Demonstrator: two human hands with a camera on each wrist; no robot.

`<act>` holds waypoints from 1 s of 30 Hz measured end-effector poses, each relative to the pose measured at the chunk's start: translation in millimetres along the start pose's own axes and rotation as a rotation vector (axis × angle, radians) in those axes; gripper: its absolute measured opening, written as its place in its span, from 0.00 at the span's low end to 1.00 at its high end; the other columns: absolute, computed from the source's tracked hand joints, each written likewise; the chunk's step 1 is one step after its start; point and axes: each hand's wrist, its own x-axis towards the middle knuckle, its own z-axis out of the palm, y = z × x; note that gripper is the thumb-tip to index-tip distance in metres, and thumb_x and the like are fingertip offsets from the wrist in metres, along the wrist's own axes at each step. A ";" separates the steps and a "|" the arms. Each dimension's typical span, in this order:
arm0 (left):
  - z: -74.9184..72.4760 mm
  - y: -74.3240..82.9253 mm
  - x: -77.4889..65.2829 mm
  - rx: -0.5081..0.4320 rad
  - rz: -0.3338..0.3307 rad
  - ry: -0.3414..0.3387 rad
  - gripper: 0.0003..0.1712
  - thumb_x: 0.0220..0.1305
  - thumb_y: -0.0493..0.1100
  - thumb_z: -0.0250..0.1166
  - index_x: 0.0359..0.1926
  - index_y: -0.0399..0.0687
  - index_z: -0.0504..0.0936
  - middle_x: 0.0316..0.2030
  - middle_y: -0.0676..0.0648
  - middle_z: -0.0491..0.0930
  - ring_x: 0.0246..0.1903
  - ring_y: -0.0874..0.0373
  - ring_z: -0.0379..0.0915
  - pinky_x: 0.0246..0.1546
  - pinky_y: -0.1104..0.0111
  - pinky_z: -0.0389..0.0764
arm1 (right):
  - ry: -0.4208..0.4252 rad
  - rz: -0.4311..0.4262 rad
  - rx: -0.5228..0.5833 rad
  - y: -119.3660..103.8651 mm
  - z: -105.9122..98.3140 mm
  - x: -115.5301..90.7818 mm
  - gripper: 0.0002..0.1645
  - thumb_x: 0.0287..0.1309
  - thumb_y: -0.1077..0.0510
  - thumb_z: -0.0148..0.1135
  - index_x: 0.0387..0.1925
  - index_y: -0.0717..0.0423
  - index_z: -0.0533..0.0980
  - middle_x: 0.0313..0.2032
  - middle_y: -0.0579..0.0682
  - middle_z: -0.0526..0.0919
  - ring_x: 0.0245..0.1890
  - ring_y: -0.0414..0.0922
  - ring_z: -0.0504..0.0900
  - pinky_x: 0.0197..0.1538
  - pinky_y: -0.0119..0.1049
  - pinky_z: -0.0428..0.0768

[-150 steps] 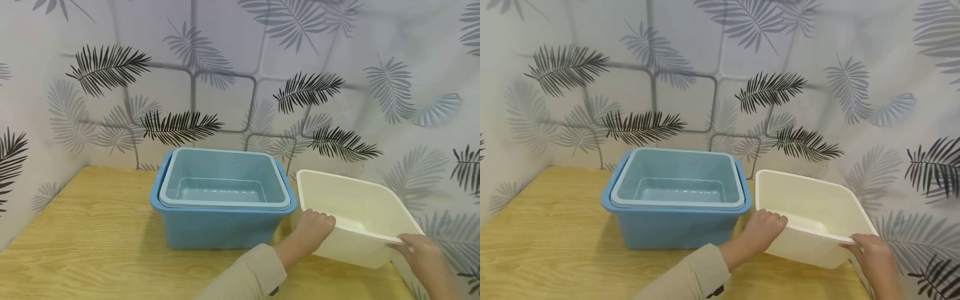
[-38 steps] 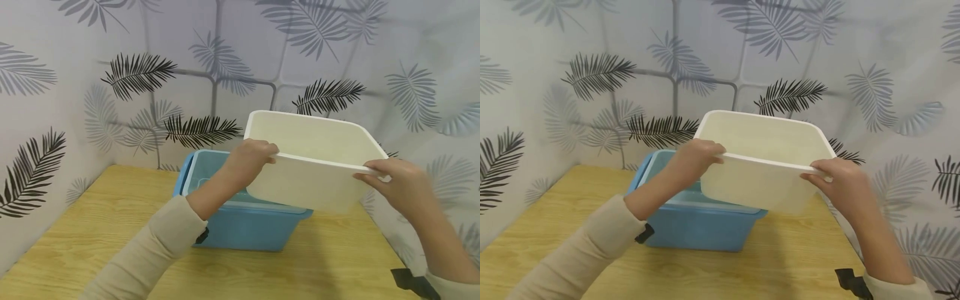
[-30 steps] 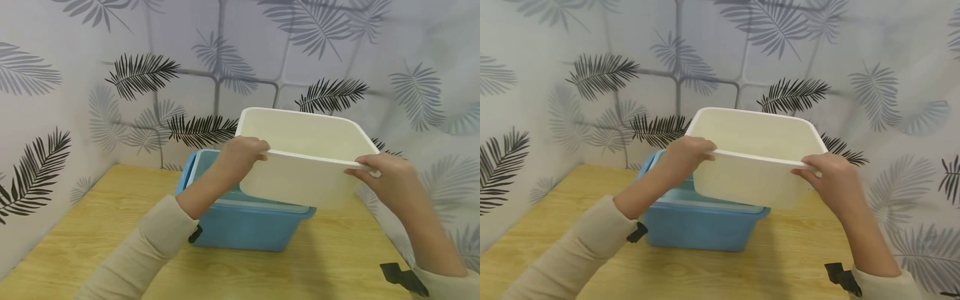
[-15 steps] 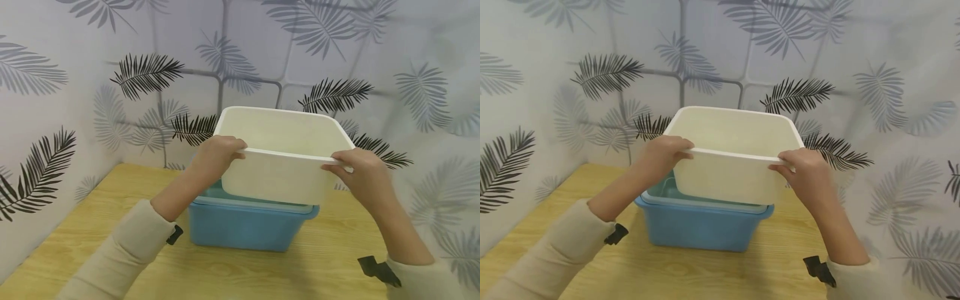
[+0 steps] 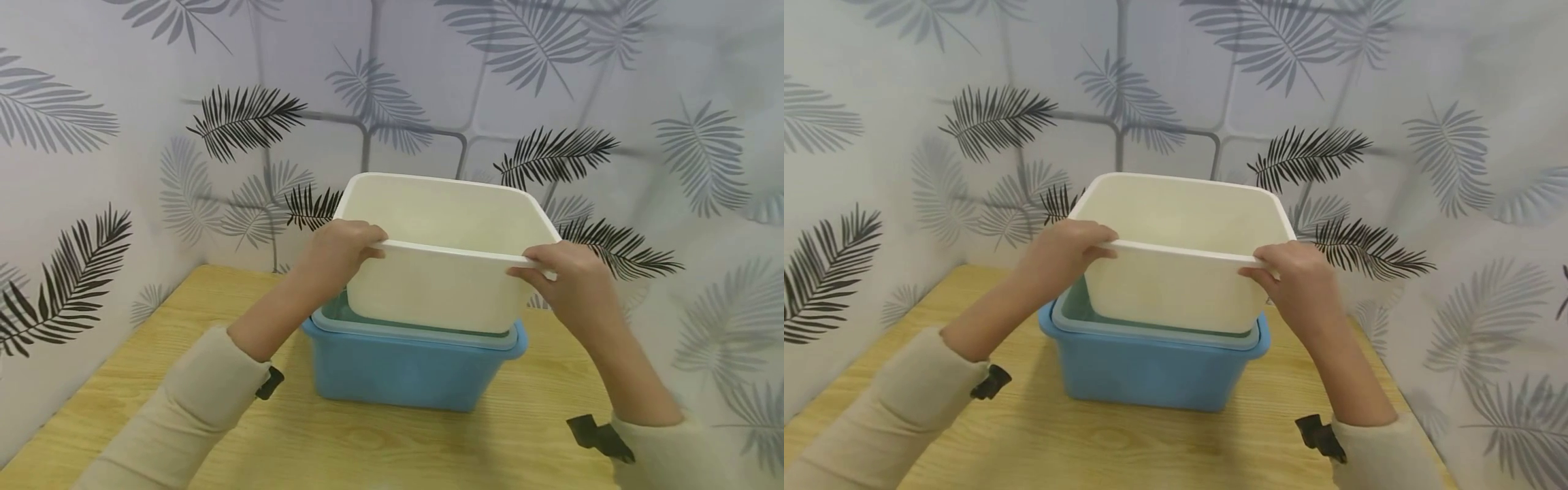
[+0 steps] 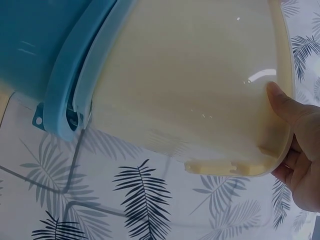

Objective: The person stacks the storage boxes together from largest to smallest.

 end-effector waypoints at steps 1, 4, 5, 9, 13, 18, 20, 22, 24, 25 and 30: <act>-0.2 -0.6 -0.8 0.000 0.000 0.002 0.09 0.49 0.41 0.65 0.33 0.43 0.82 0.30 0.48 0.84 0.28 0.54 0.79 0.30 0.68 0.79 | 0.001 -0.001 0.005 -0.4 1.2 0.0 0.14 0.31 0.60 0.72 0.25 0.63 0.80 0.22 0.55 0.83 0.24 0.50 0.79 0.28 0.43 0.76; -0.7 -2.3 -3.4 0.010 0.001 0.007 0.09 0.49 0.41 0.65 0.33 0.43 0.82 0.31 0.47 0.84 0.30 0.53 0.80 0.31 0.67 0.79 | 0.005 -0.004 0.017 -1.5 5.4 -0.4 0.14 0.31 0.60 0.72 0.25 0.64 0.80 0.22 0.55 0.83 0.23 0.51 0.79 0.28 0.42 0.76; -0.7 -3.0 -4.3 0.011 0.005 0.008 0.10 0.48 0.41 0.65 0.33 0.42 0.82 0.31 0.47 0.84 0.30 0.53 0.80 0.32 0.67 0.80 | 0.005 -0.003 0.019 -1.8 7.0 -0.7 0.14 0.31 0.60 0.72 0.25 0.64 0.80 0.22 0.55 0.83 0.23 0.51 0.79 0.28 0.42 0.76; 1.8 -6.3 -7.5 0.017 0.015 0.001 0.10 0.48 0.40 0.66 0.33 0.40 0.82 0.30 0.46 0.84 0.30 0.53 0.80 0.32 0.67 0.80 | 0.005 -0.001 0.032 -1.8 14.0 -3.4 0.14 0.31 0.60 0.72 0.24 0.64 0.79 0.22 0.56 0.83 0.23 0.50 0.79 0.27 0.41 0.76; 4.6 -7.6 -10.5 0.011 0.011 -0.018 0.10 0.48 0.40 0.65 0.33 0.41 0.82 0.29 0.46 0.84 0.29 0.53 0.80 0.31 0.67 0.80 | 0.020 -0.009 0.022 -1.0 20.6 -7.6 0.14 0.31 0.59 0.72 0.24 0.64 0.79 0.21 0.56 0.82 0.21 0.49 0.77 0.25 0.40 0.74; 8.2 -8.4 -14.7 0.009 0.019 -0.014 0.09 0.48 0.39 0.66 0.32 0.41 0.82 0.28 0.46 0.84 0.27 0.54 0.79 0.28 0.68 0.79 | 0.036 -0.024 0.005 -0.8 27.5 -14.4 0.15 0.30 0.59 0.73 0.23 0.63 0.79 0.21 0.55 0.82 0.20 0.48 0.75 0.23 0.38 0.71; 10.0 -9.0 -16.5 0.014 0.028 -0.007 0.08 0.47 0.39 0.66 0.31 0.42 0.82 0.27 0.47 0.84 0.26 0.54 0.79 0.27 0.68 0.79 | 0.038 -0.019 0.006 -1.1 29.8 -17.6 0.15 0.30 0.59 0.73 0.23 0.63 0.79 0.20 0.54 0.82 0.20 0.48 0.75 0.23 0.37 0.70; 12.0 -9.7 -18.0 0.014 0.039 0.002 0.08 0.47 0.40 0.66 0.31 0.42 0.82 0.27 0.47 0.84 0.25 0.55 0.79 0.26 0.67 0.79 | 0.037 -0.009 0.009 -1.5 32.2 -20.5 0.14 0.31 0.59 0.73 0.23 0.63 0.79 0.20 0.54 0.82 0.20 0.48 0.75 0.23 0.37 0.70; 13.7 -10.1 -19.2 0.014 0.050 0.004 0.08 0.47 0.39 0.66 0.31 0.41 0.82 0.27 0.46 0.84 0.25 0.55 0.79 0.26 0.68 0.79 | 0.035 0.005 0.008 -1.7 34.4 -23.1 0.14 0.31 0.59 0.72 0.23 0.63 0.78 0.20 0.54 0.82 0.20 0.47 0.74 0.23 0.37 0.70; 14.4 -10.2 -19.8 0.010 0.052 0.002 0.08 0.47 0.39 0.66 0.31 0.41 0.82 0.27 0.46 0.84 0.25 0.55 0.79 0.27 0.68 0.79 | 0.034 0.010 0.008 -1.8 35.3 -24.3 0.13 0.32 0.59 0.72 0.23 0.62 0.78 0.20 0.54 0.82 0.20 0.48 0.74 0.24 0.37 0.70; 17.3 -10.2 -22.8 0.008 0.044 -0.017 0.08 0.47 0.39 0.66 0.31 0.41 0.82 0.28 0.46 0.84 0.26 0.55 0.79 0.28 0.67 0.79 | 0.035 0.013 0.018 -1.3 39.6 -28.5 0.13 0.33 0.59 0.72 0.23 0.63 0.78 0.21 0.54 0.82 0.21 0.49 0.75 0.26 0.39 0.72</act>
